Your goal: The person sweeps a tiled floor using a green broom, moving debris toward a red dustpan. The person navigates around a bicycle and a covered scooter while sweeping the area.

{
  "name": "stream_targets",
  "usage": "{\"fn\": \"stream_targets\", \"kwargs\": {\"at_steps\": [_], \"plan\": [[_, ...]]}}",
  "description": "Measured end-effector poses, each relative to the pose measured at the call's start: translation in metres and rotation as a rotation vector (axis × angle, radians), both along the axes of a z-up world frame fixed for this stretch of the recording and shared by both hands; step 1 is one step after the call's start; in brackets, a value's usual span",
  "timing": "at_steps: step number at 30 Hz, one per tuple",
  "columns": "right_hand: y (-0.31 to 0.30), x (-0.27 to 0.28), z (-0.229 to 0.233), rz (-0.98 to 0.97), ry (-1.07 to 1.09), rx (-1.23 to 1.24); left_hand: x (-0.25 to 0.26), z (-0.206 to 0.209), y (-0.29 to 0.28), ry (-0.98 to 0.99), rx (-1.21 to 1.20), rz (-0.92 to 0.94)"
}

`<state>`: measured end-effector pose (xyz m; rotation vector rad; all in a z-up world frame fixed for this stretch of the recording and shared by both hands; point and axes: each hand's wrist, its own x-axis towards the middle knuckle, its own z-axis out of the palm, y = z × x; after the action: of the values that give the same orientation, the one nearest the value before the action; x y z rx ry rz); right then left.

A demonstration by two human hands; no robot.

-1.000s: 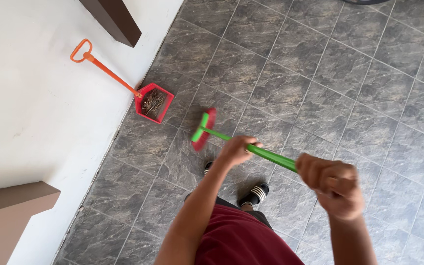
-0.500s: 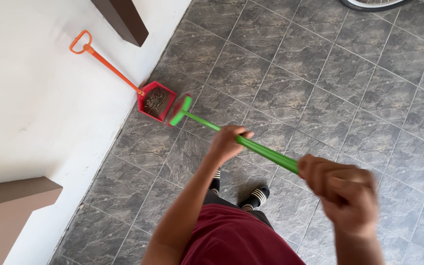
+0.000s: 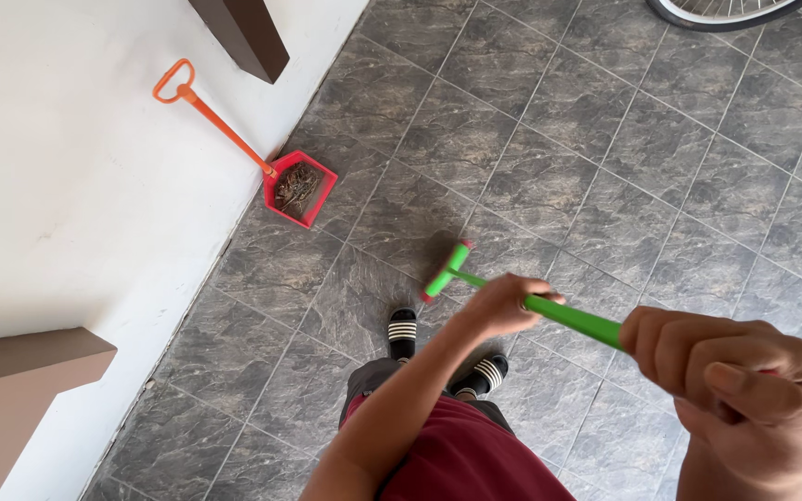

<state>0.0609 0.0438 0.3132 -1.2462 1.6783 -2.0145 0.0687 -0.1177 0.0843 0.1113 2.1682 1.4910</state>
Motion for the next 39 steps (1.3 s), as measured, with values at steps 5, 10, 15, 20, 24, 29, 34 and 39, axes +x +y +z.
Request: {"fn": "stream_targets", "kwargs": {"at_steps": [5, 10, 15, 20, 24, 29, 34, 39], "plan": [[-0.008, -0.01, -0.068, 0.035, -0.066, -0.158, -0.01, -0.038, -0.048, 0.009, -0.128, 0.033], [-0.034, 0.004, -0.121, -0.074, -0.281, -0.088, -0.009, -0.076, -0.101, 0.037, -0.285, 0.177], [-0.046, 0.018, -0.112, -0.126, -0.281, -0.029, -0.017, -0.073, -0.133, 0.158, -0.43, 0.276], [-0.028, 0.01, -0.054, -0.101, 0.038, -0.117, -0.011, -0.032, -0.103, 0.224, -0.269, 0.304], [-0.013, 0.0, 0.009, 0.056, 0.135, 0.008, -0.009, 0.003, -0.074, 0.121, -0.128, 0.229], [-0.012, -0.008, 0.033, 0.13, 0.206, 0.137, -0.003, 0.004, -0.038, 0.18, 0.016, 0.118], [-0.003, -0.013, -0.012, 0.048, -0.053, -0.064, -0.008, -0.011, -0.036, 0.039, -0.106, 0.035], [-0.012, -0.016, -0.079, -0.073, -0.176, -0.192, -0.023, -0.044, -0.077, -0.022, -0.181, 0.115]]}}
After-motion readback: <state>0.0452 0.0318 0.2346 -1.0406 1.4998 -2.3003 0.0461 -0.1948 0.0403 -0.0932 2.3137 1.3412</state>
